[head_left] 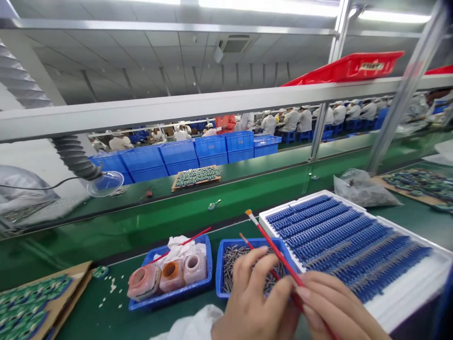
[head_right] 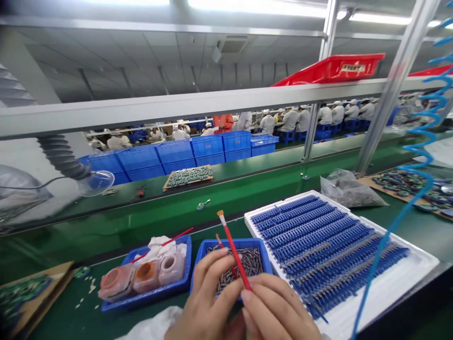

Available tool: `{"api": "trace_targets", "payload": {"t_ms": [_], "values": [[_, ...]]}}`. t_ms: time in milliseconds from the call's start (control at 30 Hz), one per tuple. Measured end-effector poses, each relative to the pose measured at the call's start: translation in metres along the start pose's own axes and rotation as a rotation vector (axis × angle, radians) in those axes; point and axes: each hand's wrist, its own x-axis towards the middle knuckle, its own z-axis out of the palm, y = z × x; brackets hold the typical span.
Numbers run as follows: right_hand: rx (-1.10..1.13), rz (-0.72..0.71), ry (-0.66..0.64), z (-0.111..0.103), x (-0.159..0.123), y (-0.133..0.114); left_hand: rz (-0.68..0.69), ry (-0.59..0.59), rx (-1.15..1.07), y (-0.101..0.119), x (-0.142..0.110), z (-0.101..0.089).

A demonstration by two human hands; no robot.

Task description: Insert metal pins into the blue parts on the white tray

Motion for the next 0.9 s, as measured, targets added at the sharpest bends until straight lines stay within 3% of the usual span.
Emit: {"api": "trace_targets", "payload": {"t_ms": [100, 167, 300, 433, 500, 533, 633, 800, 900], "values": [[-0.011, -0.064, 0.075, 0.007, 0.008, -0.011, -0.073, 0.294, 0.129, -0.001, -0.002, 0.027], [0.024, -0.032, 0.044, 0.006, 0.011, -0.018, -0.028, 0.374, 0.173, -0.001, 0.003, 0.035], [0.149, 0.037, -0.057, 0.000, 0.013, -0.021, 0.095, 0.263, 0.207, -0.010, 0.023, 0.031], [0.269, 0.274, -0.158, 0.000, -0.002, 0.003, 0.015, 0.164, 0.212, -0.040, 0.038, 0.019], [0.129, 0.496, -0.408, 0.005, -0.015, 0.019, -0.073, 0.040, 0.206, -0.060, 0.041, 0.012], [0.022, 0.604, -0.625, 0.009, -0.021, 0.025, -0.124, -0.033, 0.205, -0.069, 0.041, 0.008], [-0.100, 0.701, -0.968, 0.030, -0.032, 0.034, -0.314, -0.190, 0.139, -0.089, 0.039, -0.003], [-0.117, 0.718, -1.241, 0.076, -0.035, 0.042, -0.595, -0.085, -0.288, -0.095, 0.037, -0.011], [-0.040, 0.712, -1.374, 0.094, -0.034, 0.053, -0.573, 0.047, -0.416, -0.090, 0.036, -0.011]]}}
